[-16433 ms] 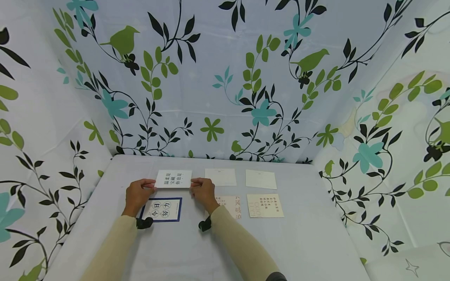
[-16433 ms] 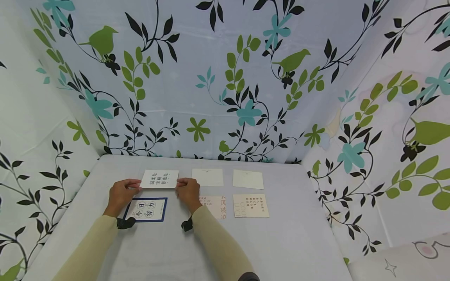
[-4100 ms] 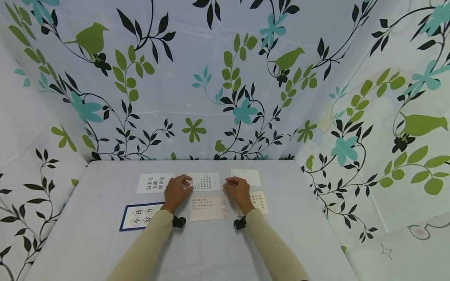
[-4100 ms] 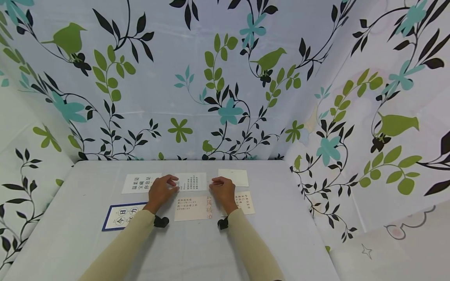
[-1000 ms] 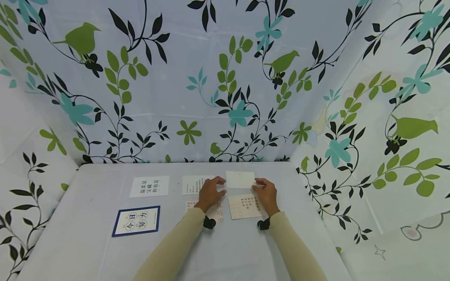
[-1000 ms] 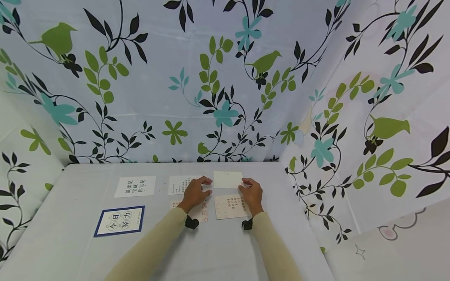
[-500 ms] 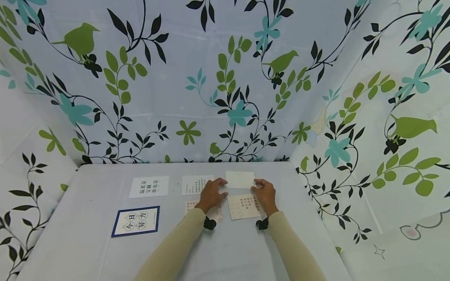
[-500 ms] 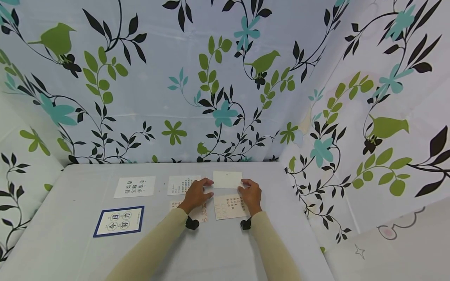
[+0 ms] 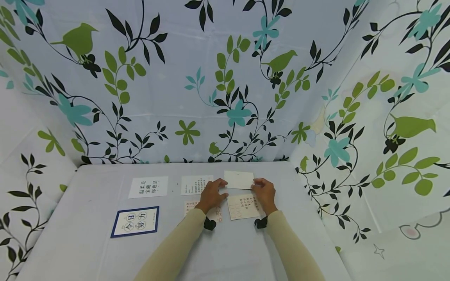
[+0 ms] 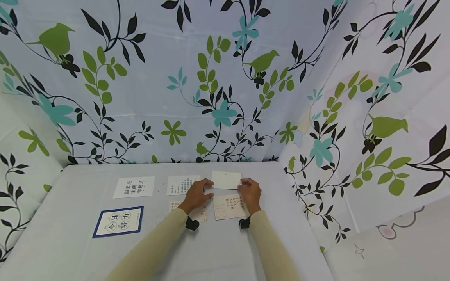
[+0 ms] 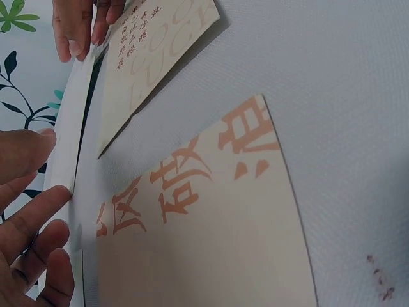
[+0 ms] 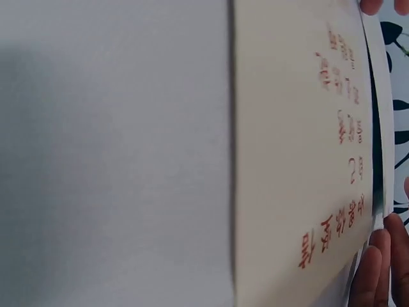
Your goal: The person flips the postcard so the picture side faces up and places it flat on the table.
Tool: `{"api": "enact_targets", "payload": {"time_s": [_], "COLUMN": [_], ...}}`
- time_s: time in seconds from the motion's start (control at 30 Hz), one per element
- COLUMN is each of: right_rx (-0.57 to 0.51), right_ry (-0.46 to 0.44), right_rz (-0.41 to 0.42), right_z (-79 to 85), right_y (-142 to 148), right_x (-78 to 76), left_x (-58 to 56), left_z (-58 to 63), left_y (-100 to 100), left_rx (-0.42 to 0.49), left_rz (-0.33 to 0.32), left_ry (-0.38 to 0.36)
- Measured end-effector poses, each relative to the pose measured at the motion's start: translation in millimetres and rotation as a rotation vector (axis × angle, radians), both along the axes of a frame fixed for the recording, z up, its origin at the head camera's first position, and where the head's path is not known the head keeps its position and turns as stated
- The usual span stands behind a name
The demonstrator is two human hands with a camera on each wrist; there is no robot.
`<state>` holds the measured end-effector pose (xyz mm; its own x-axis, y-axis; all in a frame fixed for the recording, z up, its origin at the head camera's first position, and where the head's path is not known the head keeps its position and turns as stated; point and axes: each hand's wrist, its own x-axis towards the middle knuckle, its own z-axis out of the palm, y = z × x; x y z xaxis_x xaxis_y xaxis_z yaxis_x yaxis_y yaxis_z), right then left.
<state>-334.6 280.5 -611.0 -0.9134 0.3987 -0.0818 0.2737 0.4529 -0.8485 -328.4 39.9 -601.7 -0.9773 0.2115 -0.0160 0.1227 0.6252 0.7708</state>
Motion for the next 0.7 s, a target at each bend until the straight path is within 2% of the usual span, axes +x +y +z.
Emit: {"api": "enact_targets", "payload": {"time_s": [0.2,0.47,0.7], "right_rx": [-0.066,-0.201,-0.298], "right_ry": [0.053,-0.011,-0.018], "right_rz": [-0.029,-0.063,-0.061], "right_z": [4.2,8.6,14.2], "right_y": [2,5,4], "right_x": [-1.8,-3.5,-2.6], "left_x": [-0.1,-2.6,-5.9], "left_z": [0.6,-4.6,-6.8], "left_y": [-1,-2,-2], "left_rx": [0.009,0.012,0.051], "left_rz": [-0.001,0.003,0.032], "left_ry": [0.004,0.011,0.039]}}
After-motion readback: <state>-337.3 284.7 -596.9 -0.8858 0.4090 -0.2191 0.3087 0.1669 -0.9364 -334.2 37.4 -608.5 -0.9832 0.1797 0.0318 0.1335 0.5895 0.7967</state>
